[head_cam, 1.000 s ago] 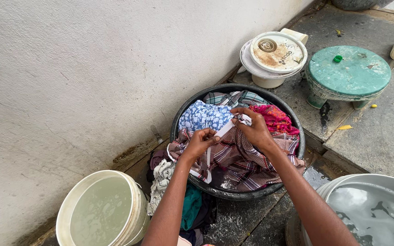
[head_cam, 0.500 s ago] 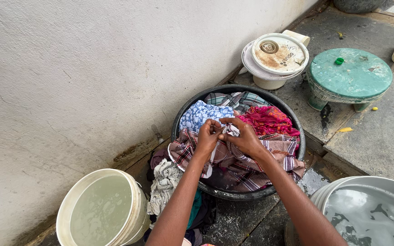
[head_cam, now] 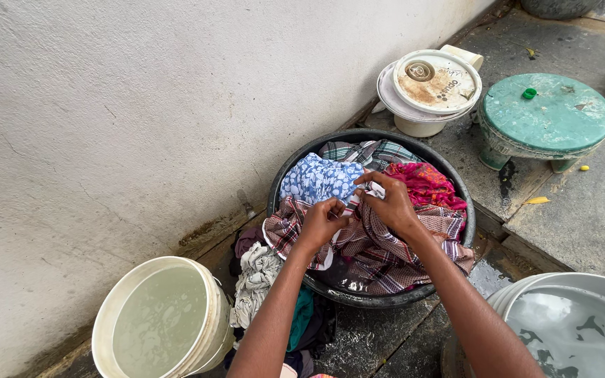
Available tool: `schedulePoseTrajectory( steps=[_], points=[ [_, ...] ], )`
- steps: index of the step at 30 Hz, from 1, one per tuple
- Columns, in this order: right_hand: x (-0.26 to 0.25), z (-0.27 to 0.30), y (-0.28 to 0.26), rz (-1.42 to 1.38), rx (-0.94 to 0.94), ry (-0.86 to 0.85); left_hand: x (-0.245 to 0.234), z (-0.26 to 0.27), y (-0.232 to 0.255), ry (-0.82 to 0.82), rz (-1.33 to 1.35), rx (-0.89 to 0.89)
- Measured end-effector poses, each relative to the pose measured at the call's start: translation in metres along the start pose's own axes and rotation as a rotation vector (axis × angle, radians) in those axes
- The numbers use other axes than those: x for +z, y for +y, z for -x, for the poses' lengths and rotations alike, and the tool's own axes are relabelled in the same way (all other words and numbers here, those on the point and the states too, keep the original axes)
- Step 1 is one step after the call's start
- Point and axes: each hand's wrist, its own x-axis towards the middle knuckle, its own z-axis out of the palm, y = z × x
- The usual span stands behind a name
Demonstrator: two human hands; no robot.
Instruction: The person washes clothes by hand using buckets of water, scrubbing and wringing out the items.
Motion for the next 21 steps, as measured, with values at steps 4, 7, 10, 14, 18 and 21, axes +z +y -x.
schedulePoseTrajectory(
  steps=[4,7,10,14,18,21],
  points=[
    [-0.003,-0.001,-0.001,-0.053,0.108,0.061,-0.004,0.001,-0.005,-0.015,-0.033,-0.071],
    [-0.003,0.003,-0.004,-0.105,0.187,0.022,-0.005,-0.006,-0.007,0.065,0.004,-0.154],
    [0.006,0.008,-0.007,-0.129,0.198,-0.051,-0.001,-0.014,-0.008,0.132,0.215,-0.027],
    [0.012,0.009,-0.006,-0.051,-0.013,-0.030,0.005,-0.021,-0.005,0.063,0.239,-0.031],
    [0.012,0.012,-0.012,-0.075,0.084,-0.058,0.010,-0.022,-0.001,0.027,0.198,-0.062],
    [0.014,0.009,-0.015,-0.025,0.049,-0.040,0.008,-0.024,0.004,0.015,0.114,-0.033]
  ],
)
